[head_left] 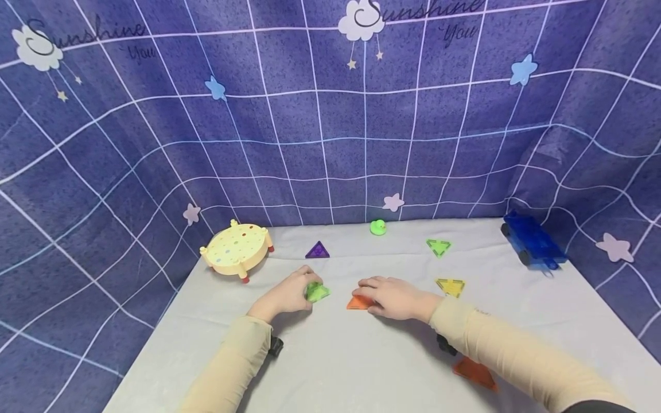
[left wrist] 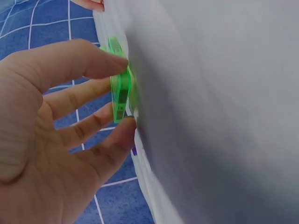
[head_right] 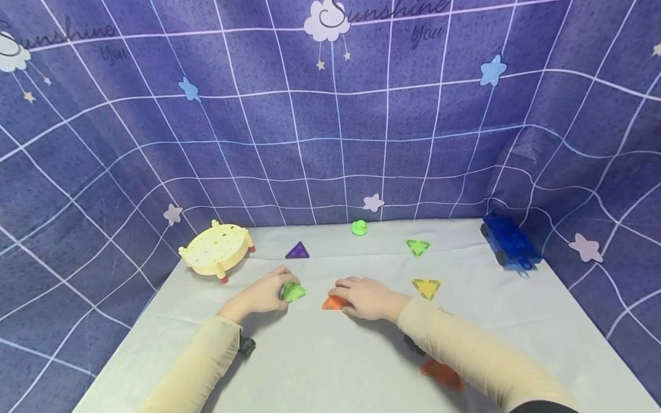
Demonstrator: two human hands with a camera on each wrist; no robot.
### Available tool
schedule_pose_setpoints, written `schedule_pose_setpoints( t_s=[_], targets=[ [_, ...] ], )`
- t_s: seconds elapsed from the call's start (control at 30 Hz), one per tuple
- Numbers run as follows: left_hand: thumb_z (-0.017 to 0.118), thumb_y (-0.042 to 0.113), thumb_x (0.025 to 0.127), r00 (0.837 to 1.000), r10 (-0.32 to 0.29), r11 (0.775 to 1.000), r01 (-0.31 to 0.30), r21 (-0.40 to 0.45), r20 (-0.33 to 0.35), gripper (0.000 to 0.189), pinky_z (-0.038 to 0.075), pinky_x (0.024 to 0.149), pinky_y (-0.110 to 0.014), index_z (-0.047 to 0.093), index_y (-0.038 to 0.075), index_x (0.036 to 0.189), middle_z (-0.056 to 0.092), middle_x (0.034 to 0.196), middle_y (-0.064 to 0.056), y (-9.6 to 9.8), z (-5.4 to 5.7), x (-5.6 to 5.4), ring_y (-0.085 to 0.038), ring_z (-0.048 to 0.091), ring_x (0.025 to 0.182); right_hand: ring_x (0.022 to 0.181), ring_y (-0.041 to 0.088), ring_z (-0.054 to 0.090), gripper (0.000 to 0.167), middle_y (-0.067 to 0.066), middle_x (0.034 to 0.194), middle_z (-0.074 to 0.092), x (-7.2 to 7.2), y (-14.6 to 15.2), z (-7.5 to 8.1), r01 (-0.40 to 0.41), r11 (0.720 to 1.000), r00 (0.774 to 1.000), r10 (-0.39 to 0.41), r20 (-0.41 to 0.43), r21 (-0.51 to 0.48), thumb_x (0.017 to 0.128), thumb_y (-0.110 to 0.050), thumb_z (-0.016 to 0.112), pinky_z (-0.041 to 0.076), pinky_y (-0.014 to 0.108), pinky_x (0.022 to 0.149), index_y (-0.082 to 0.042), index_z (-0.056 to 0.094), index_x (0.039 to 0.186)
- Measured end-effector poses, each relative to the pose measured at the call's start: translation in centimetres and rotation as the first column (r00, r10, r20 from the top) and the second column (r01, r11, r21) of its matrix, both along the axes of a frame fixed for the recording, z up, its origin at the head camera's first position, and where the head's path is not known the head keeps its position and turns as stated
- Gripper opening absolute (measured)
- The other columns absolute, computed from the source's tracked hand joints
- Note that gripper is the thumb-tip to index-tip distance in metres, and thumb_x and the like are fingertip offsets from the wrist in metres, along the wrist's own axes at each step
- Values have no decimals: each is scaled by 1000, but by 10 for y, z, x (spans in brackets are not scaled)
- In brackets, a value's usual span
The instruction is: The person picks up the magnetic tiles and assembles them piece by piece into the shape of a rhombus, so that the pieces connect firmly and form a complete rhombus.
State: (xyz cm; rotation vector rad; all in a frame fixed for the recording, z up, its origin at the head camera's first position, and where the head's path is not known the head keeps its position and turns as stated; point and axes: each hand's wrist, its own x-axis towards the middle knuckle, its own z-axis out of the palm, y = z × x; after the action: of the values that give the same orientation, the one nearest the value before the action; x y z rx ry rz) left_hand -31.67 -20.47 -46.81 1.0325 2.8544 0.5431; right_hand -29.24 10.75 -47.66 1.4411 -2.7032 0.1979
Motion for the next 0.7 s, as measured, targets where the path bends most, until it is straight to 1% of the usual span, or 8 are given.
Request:
schedule_pose_setpoints(
  t_s=[0.13, 0.23, 0.4, 0.5, 0.6, 0.7],
  targets=[
    [78, 1, 62, 1000, 1, 1000, -2, 24, 14, 62, 49, 97, -48, 67, 0, 123, 55, 121, -16, 3, 2, -1, -31, 57, 108, 131, 37, 53, 48, 19, 142, 56, -5, 9, 0, 17, 1000, 1000, -17, 9, -21, 97, -21, 70, 48, 53, 102, -9, 58, 141],
    [76, -1, 60, 1000, 1, 999, -2, 41, 18, 65, 48, 97, -50, 66, -2, 124, 56, 122, -17, 5, 3, -2, -32, 57, 109, 131, 38, 53, 48, 19, 143, 55, -7, 14, -1, 39, 999, 999, -39, 11, -28, 97, -21, 70, 47, 54, 102, -9, 58, 142],
    [76, -4, 62, 1000, 8, 998, -9, 59, 16, 70, 47, 98, -51, 63, -1, 130, 57, 125, -17, 8, 2, -3, -33, 57, 111, 132, 37, 52, 48, 18, 144, 55, -7, 19, -2, 80, 996, 997, -80, 2, -28, 97, -22, 69, 47, 53, 102, -11, 57, 142],
    [76, -5, 63, 1000, 15, 996, -16, 87, 18, 72, 48, 98, -52, 60, -1, 133, 58, 129, -20, 11, 2, -3, -33, 58, 110, 133, 37, 52, 48, 19, 144, 55, -7, 21, -2, 100, 995, 995, -99, 14, -28, 98, -22, 68, 47, 53, 102, -11, 57, 143],
    [76, -7, 64, 999, 31, 992, -35, 124, 33, 73, 50, 94, -50, 59, -2, 135, 60, 130, -21, 13, 1, -5, -32, 61, 104, 133, 37, 52, 49, 21, 145, 54, -8, 22, -2, 122, 992, 992, -122, 33, -25, 98, -22, 68, 47, 53, 103, -9, 56, 144],
    [79, -7, 65, 994, 78, 984, -89, 152, 80, 73, 53, 89, -46, 59, -3, 135, 62, 129, -21, 15, 0, -7, -29, 65, 98, 134, 37, 51, 52, 21, 146, 52, -10, 23, -3, 150, 989, 988, -149, 45, -11, 99, -24, 67, 45, 51, 105, -5, 53, 146]
  ],
)
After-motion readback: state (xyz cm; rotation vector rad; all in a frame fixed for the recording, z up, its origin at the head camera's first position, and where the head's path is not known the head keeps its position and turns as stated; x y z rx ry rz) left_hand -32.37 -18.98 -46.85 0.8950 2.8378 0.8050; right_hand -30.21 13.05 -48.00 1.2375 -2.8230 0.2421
